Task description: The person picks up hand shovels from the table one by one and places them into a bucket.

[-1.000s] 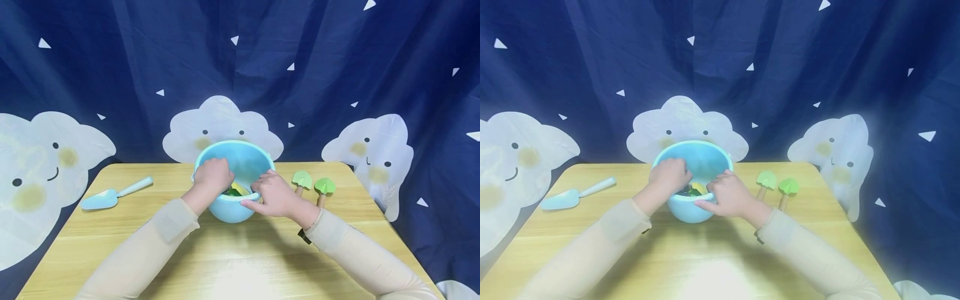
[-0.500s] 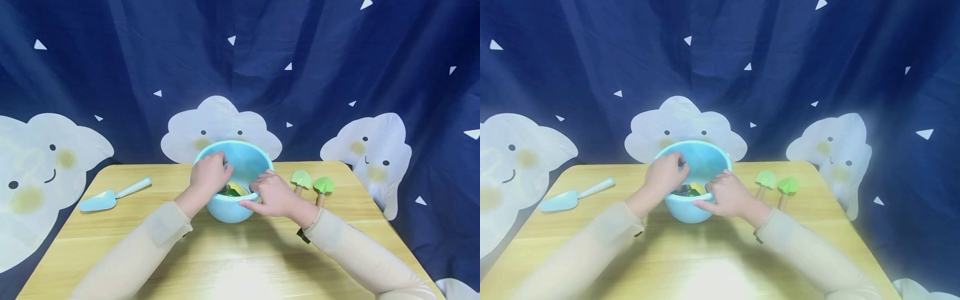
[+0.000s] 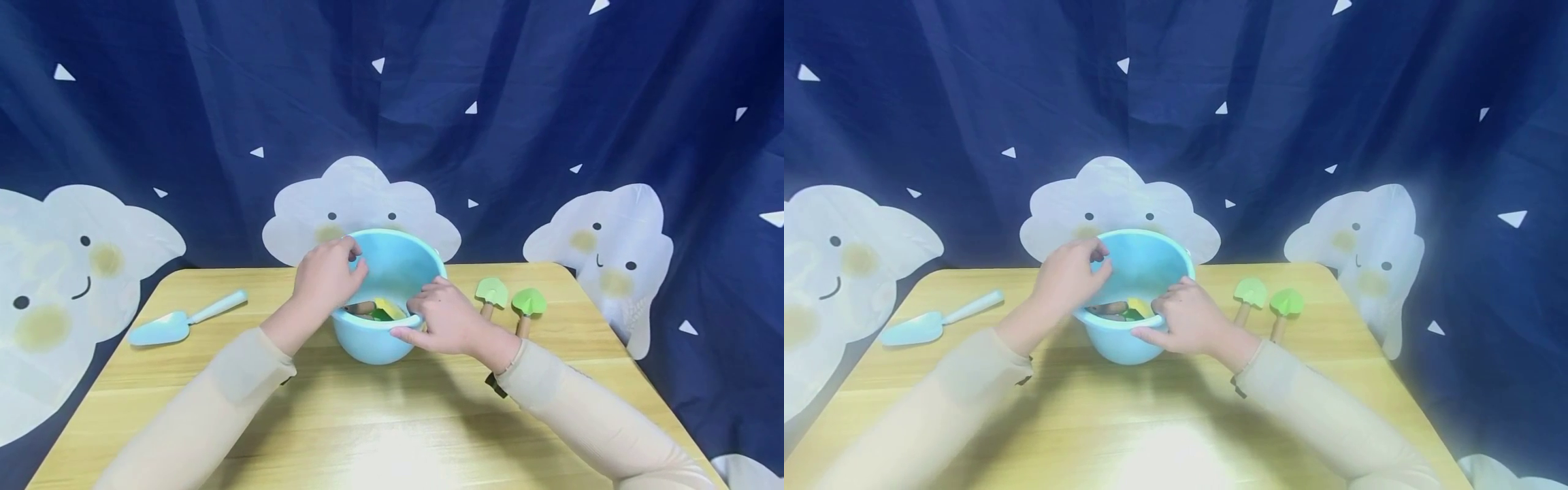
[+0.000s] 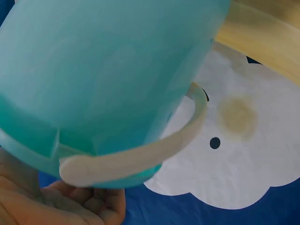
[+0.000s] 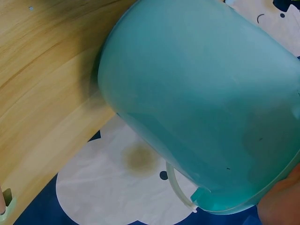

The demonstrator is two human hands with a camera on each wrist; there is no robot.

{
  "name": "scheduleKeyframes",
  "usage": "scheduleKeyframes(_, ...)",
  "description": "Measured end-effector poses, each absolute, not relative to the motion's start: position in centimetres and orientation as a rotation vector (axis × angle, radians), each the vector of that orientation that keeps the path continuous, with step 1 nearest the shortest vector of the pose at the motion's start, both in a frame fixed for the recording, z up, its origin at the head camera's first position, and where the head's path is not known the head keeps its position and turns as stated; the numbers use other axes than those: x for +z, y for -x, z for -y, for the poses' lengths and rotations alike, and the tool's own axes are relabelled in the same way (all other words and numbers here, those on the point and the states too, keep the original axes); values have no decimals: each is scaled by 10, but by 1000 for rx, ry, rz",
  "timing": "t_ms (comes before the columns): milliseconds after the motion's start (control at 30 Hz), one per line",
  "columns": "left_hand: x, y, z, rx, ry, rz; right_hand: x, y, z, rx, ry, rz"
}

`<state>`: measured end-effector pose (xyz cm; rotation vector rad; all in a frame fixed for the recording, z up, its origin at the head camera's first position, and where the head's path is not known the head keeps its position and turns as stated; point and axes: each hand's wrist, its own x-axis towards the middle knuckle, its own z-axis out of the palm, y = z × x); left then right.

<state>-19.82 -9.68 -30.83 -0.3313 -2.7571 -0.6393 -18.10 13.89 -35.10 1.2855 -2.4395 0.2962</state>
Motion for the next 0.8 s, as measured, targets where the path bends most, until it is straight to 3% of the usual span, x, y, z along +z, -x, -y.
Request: scheduleKeyframes(800,-310,203,165,-649,282,2650,-353,181,-139,297,-1275,2440)
